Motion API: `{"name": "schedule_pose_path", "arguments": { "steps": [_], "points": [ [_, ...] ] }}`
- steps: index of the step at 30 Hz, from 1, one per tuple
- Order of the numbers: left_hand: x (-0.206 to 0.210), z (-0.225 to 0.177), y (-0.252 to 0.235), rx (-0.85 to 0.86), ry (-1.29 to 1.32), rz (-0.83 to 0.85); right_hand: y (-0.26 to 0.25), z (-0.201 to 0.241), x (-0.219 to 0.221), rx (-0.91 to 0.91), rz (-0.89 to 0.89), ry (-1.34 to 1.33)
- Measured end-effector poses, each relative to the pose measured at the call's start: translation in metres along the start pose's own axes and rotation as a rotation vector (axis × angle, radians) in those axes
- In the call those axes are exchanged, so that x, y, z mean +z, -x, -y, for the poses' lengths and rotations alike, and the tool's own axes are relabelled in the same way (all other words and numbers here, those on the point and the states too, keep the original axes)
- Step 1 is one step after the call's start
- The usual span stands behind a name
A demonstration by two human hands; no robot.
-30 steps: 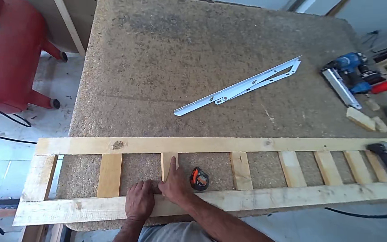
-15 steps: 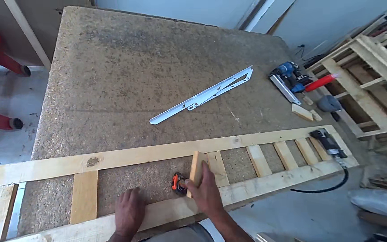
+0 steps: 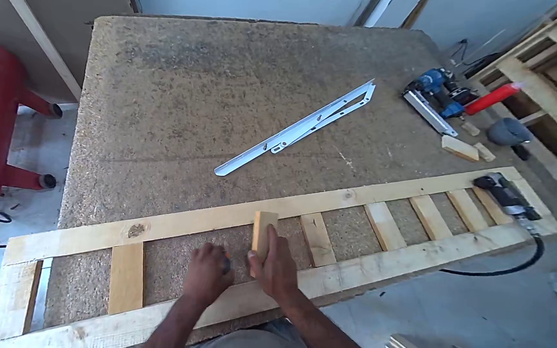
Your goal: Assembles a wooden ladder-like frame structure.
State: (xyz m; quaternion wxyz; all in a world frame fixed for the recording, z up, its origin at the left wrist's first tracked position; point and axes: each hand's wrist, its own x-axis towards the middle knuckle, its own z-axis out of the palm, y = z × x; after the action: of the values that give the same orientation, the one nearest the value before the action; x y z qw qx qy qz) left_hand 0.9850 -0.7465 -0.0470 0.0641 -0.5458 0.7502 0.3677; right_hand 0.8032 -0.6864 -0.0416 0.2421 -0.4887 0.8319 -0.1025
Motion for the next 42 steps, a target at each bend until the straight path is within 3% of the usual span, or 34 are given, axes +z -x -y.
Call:
{"name": "schedule_pose_path", "arguments": {
  "steps": [6,12,28,31,35,37,40,42],
  "points": [
    [0.02,0.111,0.055,-0.104,0.037,-0.43,0.009,0.031,0.054,-0.1,0.159,0.252],
    [0.062,0.132,0.056,0.069,0.015,-0.759,0.009,0.043,0.049,-0.047,0.247,0.304],
    [0.07,0.133,0.045,0.047,-0.107,-0.76,0.004,0.056,0.027,-0.037,0.361,0.34],
    [0.07,0.132,0.044,0.037,-0.098,-0.752,-0.011,0.068,-0.006,-0.11,0.199,0.292],
    [0.07,0.131,0.046,0.034,-0.102,-0.753,-0.055,0.111,-0.078,-0.446,-0.355,0.236],
    [0.07,0.132,0.045,0.032,-0.107,-0.753,-0.074,0.141,-0.107,-0.529,-0.564,0.138],
    [0.07,0.13,0.047,0.013,-0.108,-0.723,-0.093,0.153,-0.081,-0.551,-0.674,0.062],
    [0.069,0.129,0.046,0.011,-0.108,-0.714,-0.104,0.124,-0.006,-0.511,-0.573,0.118]
  ]
}}
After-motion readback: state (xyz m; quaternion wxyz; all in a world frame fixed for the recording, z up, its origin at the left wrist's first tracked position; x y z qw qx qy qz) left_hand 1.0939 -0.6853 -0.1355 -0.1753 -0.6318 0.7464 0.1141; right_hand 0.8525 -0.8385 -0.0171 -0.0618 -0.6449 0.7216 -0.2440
